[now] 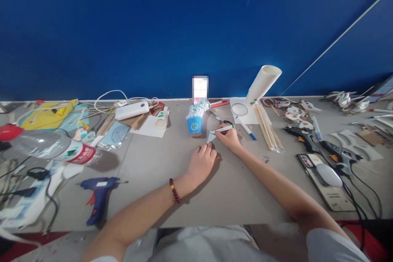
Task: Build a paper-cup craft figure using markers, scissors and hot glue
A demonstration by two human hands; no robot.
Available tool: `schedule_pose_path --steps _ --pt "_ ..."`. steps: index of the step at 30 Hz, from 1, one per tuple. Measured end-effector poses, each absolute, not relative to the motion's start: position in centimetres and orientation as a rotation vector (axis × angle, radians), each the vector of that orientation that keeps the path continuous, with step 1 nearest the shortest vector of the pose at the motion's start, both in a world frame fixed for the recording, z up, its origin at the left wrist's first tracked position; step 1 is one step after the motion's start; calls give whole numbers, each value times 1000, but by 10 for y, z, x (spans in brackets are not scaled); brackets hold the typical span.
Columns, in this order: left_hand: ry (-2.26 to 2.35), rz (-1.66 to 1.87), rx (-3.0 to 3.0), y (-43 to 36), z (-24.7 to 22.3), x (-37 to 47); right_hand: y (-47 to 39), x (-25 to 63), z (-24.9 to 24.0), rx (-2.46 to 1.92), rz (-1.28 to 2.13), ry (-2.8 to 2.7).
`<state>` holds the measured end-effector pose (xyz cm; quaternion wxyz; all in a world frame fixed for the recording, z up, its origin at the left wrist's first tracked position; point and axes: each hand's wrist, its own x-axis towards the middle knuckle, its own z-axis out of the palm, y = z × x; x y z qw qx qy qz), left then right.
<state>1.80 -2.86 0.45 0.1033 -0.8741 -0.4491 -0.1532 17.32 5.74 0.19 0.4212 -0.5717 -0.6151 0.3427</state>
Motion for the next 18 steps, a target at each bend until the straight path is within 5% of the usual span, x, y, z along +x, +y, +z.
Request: schedule_pose_path --steps 18 --pt "-1316 -410 -2591 -29 8 17 57 175 2 -1431 949 -1482"
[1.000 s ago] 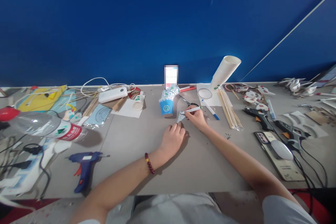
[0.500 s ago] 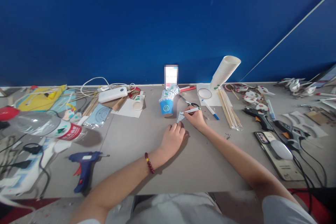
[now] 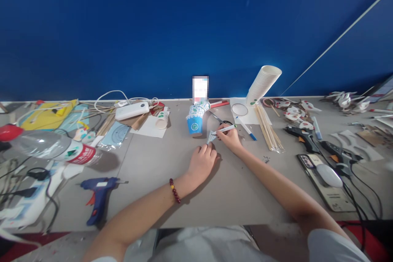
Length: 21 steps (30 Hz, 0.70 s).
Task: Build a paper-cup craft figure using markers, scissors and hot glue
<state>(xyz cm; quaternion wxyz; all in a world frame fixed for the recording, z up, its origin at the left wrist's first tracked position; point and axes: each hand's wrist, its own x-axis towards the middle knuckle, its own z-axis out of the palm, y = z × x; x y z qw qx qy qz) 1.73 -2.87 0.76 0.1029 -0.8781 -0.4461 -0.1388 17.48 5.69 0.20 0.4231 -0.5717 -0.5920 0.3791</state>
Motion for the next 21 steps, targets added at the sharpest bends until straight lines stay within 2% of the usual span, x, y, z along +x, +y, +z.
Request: schedule_pose_path --steps 21 --pt "-1318 -425 -2563 -28 4 19 55 174 4 -1415 905 -1500"
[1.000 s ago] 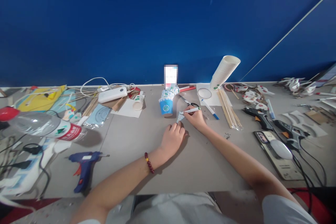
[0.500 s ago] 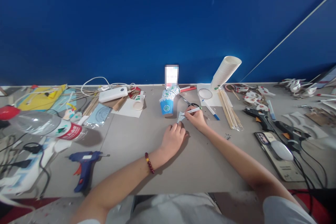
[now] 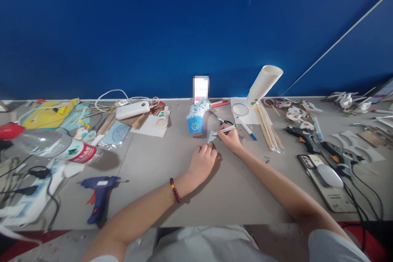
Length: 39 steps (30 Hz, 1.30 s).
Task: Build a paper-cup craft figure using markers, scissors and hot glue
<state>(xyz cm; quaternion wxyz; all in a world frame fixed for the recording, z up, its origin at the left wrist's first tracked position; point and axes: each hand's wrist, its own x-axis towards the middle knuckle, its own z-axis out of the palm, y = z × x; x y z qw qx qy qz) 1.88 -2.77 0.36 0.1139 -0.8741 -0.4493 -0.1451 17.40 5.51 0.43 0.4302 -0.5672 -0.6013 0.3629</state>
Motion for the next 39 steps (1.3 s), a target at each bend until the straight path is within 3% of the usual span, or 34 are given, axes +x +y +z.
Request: schedule_pose_path --steps 39 --pt "-1302 -439 -2569 -28 4 18 53 173 3 -1334 820 -1582"
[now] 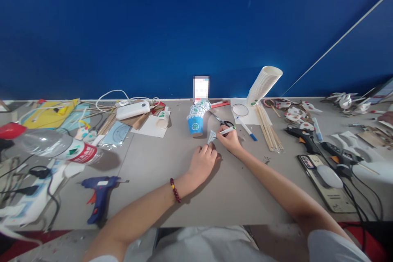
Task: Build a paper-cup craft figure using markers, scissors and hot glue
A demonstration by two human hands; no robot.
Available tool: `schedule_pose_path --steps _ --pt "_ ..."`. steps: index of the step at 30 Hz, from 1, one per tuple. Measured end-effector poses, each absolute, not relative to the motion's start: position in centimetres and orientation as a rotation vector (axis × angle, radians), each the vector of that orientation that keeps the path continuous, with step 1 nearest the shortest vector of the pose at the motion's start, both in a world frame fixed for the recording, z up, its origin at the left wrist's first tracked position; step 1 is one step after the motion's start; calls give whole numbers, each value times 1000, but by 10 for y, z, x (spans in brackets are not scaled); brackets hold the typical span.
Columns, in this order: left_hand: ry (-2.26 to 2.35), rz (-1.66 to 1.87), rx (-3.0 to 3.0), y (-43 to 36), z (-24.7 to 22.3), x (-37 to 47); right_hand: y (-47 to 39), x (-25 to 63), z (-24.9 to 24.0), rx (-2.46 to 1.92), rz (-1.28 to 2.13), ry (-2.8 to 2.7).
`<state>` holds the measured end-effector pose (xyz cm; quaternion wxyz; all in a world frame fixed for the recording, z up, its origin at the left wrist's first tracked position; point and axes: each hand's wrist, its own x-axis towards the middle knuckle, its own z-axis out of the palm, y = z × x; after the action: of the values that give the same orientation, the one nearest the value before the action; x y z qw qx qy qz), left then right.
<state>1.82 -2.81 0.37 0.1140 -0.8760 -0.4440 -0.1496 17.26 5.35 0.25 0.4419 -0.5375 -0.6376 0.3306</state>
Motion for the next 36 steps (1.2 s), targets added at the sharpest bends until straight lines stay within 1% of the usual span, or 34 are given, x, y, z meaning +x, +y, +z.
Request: schedule_pose_path --steps 10,22,29,36 --pt "-1330 -414 -2587 -28 4 19 56 177 4 -1356 884 -1533" --pt "-1314 -442 -2560 -28 6 19 52 173 5 -1331 841 -1576" --pt "-1330 -395 -2579 -30 6 20 56 177 0 -1408 842 -1422" --pt "-1395 -360 -2508 -37 10 22 55 176 -1 -1411 868 -1430"
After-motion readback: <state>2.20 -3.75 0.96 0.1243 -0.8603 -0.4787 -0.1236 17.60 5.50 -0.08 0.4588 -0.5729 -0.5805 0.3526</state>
